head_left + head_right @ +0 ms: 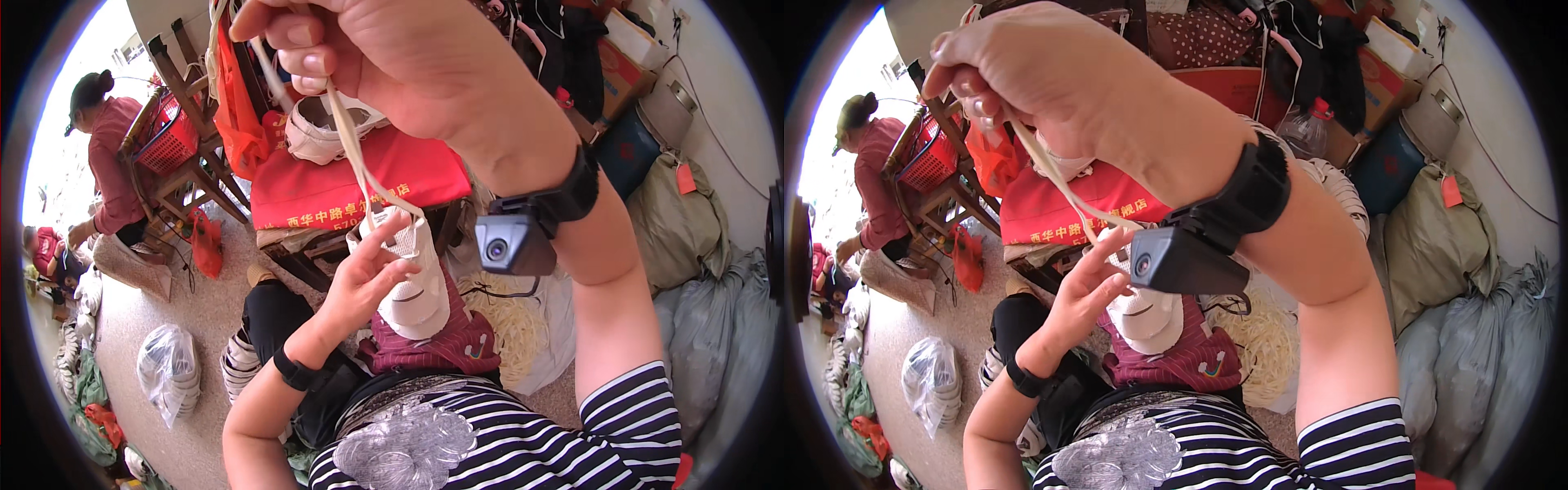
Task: Insert and thread laces through the eyelets of a shoe upper.
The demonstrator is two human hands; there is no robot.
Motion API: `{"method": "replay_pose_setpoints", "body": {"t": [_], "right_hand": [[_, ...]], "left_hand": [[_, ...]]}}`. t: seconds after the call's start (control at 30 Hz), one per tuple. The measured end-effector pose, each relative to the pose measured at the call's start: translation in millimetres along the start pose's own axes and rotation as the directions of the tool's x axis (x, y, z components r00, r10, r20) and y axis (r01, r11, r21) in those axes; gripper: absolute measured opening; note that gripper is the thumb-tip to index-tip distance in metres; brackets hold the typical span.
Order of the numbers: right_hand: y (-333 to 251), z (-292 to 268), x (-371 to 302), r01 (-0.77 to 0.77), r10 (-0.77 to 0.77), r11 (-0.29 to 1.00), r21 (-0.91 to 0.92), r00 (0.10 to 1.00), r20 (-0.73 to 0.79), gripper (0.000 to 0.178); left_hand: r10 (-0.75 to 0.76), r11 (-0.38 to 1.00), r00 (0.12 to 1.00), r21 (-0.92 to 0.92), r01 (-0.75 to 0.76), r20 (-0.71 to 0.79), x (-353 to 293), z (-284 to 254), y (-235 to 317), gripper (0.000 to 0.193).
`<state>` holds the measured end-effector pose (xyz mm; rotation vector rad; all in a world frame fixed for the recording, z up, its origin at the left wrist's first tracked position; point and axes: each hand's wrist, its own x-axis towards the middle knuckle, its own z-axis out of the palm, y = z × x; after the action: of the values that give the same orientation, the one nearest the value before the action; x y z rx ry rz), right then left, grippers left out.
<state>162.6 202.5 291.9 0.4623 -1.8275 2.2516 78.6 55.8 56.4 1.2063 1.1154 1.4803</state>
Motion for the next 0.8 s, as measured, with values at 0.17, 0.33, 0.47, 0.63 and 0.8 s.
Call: {"method": "replay_pose_setpoints", "body": {"t": [0.17,0.33,0.47,0.63,0.8], "right_hand": [[32,-42,3,0.148,-0.174,0.985,-0.092,0.87,-0.462,0.025],[18,-87,-24,0.365,-0.348,0.928,-0.08,0.769,-0.536,0.023],[4,-52,-8,0.357,-0.335,0.934,-0.011,0.863,-0.378,0.024],[21,-79,-29,0.173,-0.454,0.861,-0.478,0.686,-0.569,0.026],[52,-154,-129,-0.361,-0.056,0.891,-0.275,0.515,-0.856,0.03]], "left_hand": [[-0.039,0.973,0.983,-0.218,0.078,0.18,8,-19,27,0.033],[-0.014,0.999,0.999,0.036,0.013,0.033,23,-7,13,0.051],[-0.058,0.997,0.987,-0.038,0.064,0.148,29,11,6,0.06],[-0.165,0.98,0.985,-0.104,0.17,0.059,21,-11,37,0.025],[-0.002,0.903,0.869,-0.375,-0.211,-0.495,0,-125,35,0.018]]}}
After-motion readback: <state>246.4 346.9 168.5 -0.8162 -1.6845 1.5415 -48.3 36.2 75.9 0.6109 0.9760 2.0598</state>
